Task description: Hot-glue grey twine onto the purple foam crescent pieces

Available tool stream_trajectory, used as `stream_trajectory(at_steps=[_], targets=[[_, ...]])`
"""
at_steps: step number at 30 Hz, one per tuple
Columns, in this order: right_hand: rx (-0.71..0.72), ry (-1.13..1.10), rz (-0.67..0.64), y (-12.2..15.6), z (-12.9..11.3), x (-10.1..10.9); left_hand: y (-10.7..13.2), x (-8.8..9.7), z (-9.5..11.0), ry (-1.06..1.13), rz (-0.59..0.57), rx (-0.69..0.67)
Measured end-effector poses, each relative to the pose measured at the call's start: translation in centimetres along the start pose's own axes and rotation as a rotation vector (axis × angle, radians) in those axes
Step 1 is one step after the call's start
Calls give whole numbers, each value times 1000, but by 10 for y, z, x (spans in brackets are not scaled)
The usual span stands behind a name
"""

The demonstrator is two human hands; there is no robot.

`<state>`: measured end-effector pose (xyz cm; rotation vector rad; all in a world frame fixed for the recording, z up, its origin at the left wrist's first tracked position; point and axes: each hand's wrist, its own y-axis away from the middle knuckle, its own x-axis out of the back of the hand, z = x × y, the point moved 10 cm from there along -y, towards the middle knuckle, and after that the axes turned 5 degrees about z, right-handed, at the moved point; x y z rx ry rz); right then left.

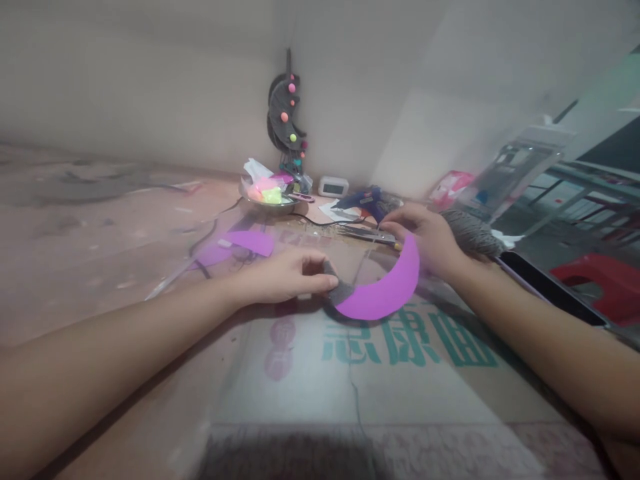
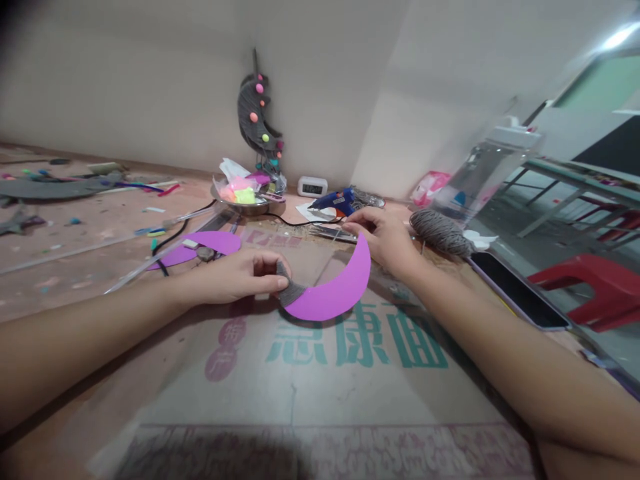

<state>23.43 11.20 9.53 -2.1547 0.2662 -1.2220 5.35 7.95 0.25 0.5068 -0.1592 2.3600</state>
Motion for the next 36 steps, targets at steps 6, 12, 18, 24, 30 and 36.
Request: stream_trajectory(at_steps=[6, 12, 18, 24, 30, 36], targets=[[242, -39, -203, 14, -23, -29, -1, 4, 3, 34, 45, 4], [64, -440, -203, 36, -60, -26, -2, 13, -2, 211, 184, 48], [-319, -799, -339, 58, -53, -59, -1, 18, -5, 200, 255, 50], [-377, -659, -322, 60, -43, -63, -2, 20, -5, 205, 290, 23], [-325, -588, -282, 62, -49, -56, -4, 18, -3, 130, 248, 12], [-313, -598, -215, 55, -45, -54, -2, 16, -1, 72, 225, 11]])
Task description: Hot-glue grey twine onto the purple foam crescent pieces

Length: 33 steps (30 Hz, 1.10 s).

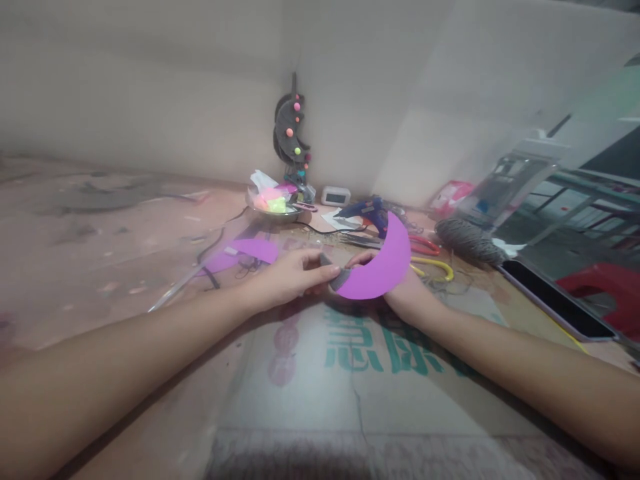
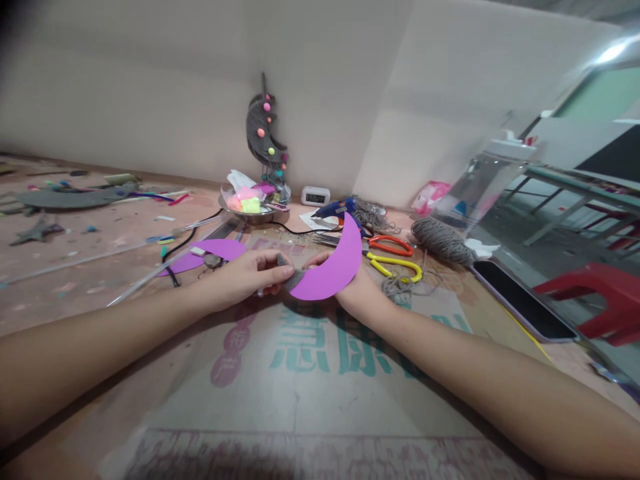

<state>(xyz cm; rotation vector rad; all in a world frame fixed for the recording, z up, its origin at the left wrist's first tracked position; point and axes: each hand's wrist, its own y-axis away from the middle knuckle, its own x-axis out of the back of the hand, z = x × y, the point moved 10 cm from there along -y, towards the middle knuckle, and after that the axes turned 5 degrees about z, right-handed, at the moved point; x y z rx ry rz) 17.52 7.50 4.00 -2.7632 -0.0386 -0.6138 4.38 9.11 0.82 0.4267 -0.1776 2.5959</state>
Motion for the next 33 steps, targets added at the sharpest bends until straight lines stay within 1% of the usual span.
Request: stream_trajectory(at_steps=[2, 5, 9, 13, 15, 18, 20, 23, 26, 29, 33], targets=[[36, -7, 37, -3, -4, 4, 0, -2, -2, 22, -17, 9], [62, -7, 36, -4, -8, 5, -1, -3, -3, 39, -31, 11], [26, 21, 24, -2, -5, 3, 1, -5, 2, 51, -51, -12], [7, 45, 22, -2, 0, 2, 2, -6, 3, 48, -57, 2], [20, 46, 19, -2, 0, 2, 2, -6, 2, 40, -51, 9], [61, 34, 35, -3, -4, 4, 1, -3, -1, 62, -11, 13], [24, -25, 43, -4, 0, 5, 0, 0, -3, 106, 35, 22], [-57, -189, 44, -5, 10, 5, -2, 7, -9, 167, 115, 51], [-84, -308, 20, -6, 15, 2, -2, 14, -12, 157, 184, 74], [-106, -295, -21, -8, 21, -4, -1, 15, -7, 70, 187, 53], [-119, -261, -63, -14, 29, -11, 0, 7, 2, 18, 156, -42]])
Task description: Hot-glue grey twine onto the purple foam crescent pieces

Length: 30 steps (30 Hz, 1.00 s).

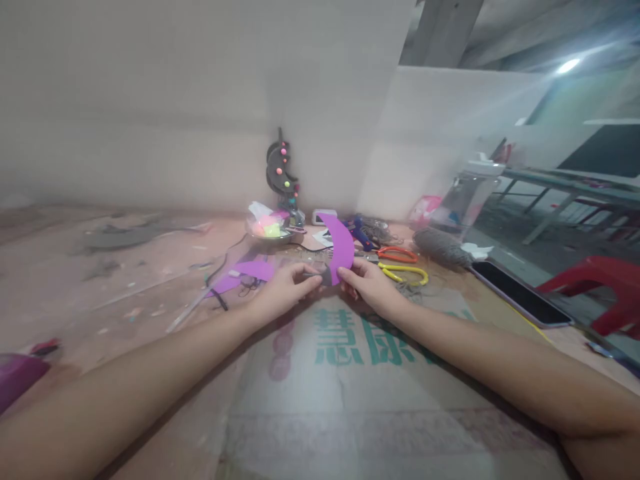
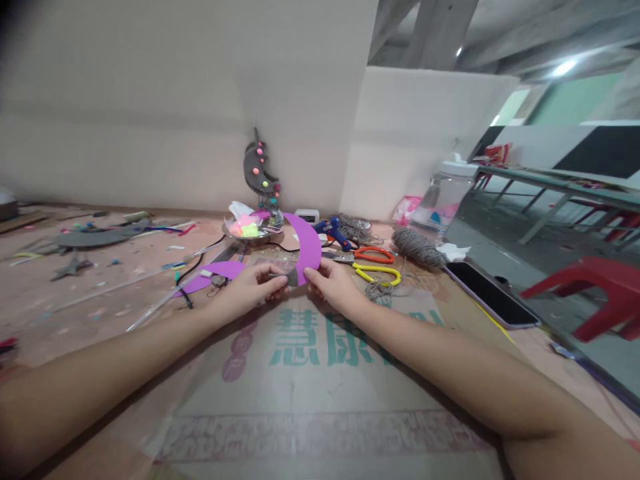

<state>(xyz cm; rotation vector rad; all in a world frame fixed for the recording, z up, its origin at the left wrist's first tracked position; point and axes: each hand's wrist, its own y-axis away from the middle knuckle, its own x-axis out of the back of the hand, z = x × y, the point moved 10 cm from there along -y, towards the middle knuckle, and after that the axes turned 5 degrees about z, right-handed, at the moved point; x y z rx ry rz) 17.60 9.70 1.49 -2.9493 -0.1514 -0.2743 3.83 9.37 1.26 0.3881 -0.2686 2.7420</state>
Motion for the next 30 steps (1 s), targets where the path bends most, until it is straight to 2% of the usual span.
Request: stream_trajectory(at_steps=[4, 8, 12, 14, 19, 30], targets=[[-39, 20, -63, -6, 6, 3, -1, -6, -2, -107, -31, -42], [-85, 53, -104, 1, 7, 8, -4, -9, 6, -293, -50, -103], [-88, 55, -87, 11, 6, 12, -2, -26, 13, -346, -228, -54], [-82, 52, -88, 12, 7, 12, 1, -33, 19, -356, -268, -51], [-66, 56, -126, 10, 9, 15, 3, -34, 31, -424, -131, -126], [-22, 62, -207, 13, 9, 19, -12, -35, 28, -378, -12, -199]])
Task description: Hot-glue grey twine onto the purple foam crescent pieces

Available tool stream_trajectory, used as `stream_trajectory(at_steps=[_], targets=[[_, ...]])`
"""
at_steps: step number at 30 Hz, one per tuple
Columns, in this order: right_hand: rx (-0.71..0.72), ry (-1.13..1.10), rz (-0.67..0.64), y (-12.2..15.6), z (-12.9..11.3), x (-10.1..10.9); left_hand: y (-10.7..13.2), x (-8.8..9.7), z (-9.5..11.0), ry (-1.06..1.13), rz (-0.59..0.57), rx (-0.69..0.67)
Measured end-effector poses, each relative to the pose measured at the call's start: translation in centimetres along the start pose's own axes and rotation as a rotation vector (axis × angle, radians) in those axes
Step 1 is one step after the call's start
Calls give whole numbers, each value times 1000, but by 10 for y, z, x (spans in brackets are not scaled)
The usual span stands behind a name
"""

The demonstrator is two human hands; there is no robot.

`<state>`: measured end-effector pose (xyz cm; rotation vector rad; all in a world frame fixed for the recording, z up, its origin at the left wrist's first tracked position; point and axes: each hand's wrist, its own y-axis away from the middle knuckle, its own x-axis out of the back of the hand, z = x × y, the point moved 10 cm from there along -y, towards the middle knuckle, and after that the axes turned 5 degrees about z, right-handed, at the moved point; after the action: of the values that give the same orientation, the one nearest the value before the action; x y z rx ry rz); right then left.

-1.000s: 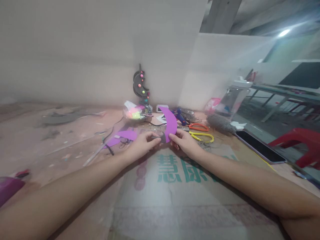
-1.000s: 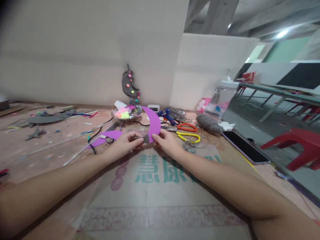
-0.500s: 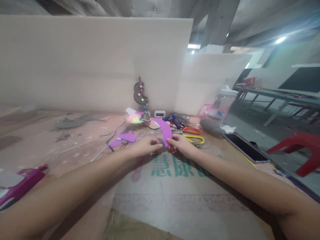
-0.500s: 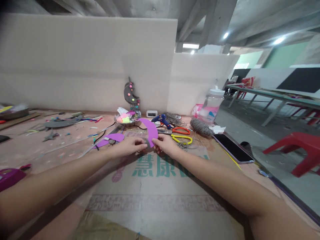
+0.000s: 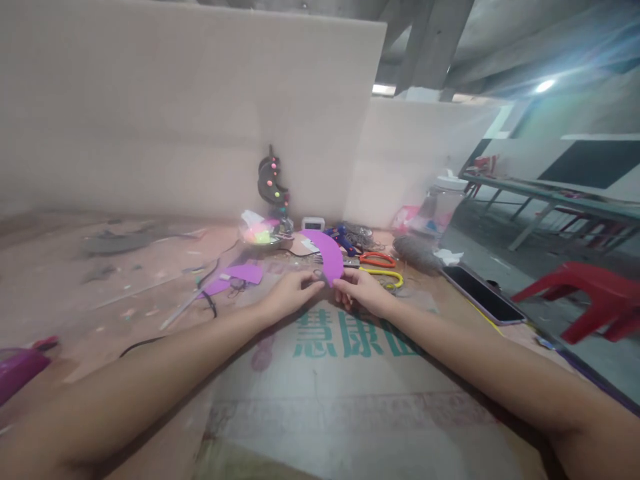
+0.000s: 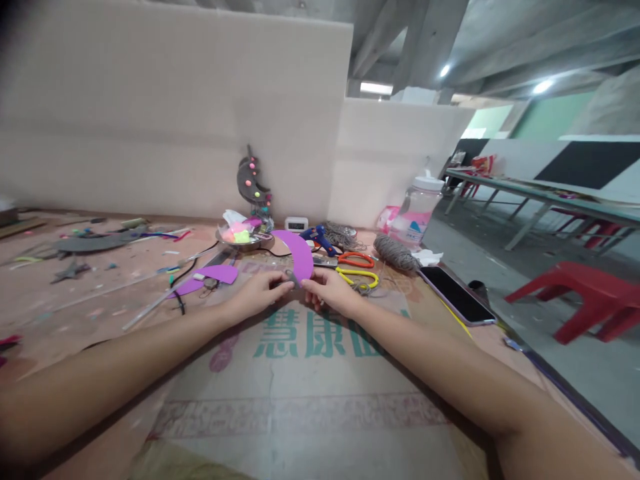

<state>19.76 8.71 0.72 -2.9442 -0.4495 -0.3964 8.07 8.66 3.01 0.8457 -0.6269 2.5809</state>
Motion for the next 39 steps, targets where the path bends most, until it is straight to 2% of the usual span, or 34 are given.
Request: stream_trajectory(at_steps=[4, 9, 13, 15, 17, 19, 21, 24, 27, 30, 33, 35, 37, 39], targets=[[-8, -27, -4, -10, 2, -4, 2, 6, -6, -15, 27, 10], [-26, -35, -42, -25, 3, -11, 5, 20, -21, 11, 106, 107], [-54, -36, -59, -25, 1, -11, 7, 23, -24, 48, 139, 152], [-99, -36, -28, -19, 2, -5, 6, 21, -23, 57, 112, 186], [-145, -24, 13, -9, 4, 1, 5, 14, -21, 48, 27, 227], [-158, -12, 47, 0, 3, 6, 3, 6, -15, 47, -66, 203], [-140, -17, 83, 7, 1, 10, 1, 2, -7, 52, -98, 131], [-102, -59, 83, 10, -1, 10, 3, 6, -3, 65, 2, 67], [-80, -95, 6, 9, -2, 1, 17, 7, -8, 60, 82, 120], [-88, -51, -65, 5, -2, -8, 34, 5, -9, 84, 103, 192], [-114, -14, -96, 1, -2, -12, 39, 5, -8, 88, 65, 223], [-117, -15, -80, -1, -3, -10, 32, 0, -6, 84, -66, 208], [-101, -2, -40, -4, -4, -4, 21, 1, -7, 48, -150, 187], [-89, 9, 14, -5, -3, 3, 9, 11, -10, -39, -120, 166]])
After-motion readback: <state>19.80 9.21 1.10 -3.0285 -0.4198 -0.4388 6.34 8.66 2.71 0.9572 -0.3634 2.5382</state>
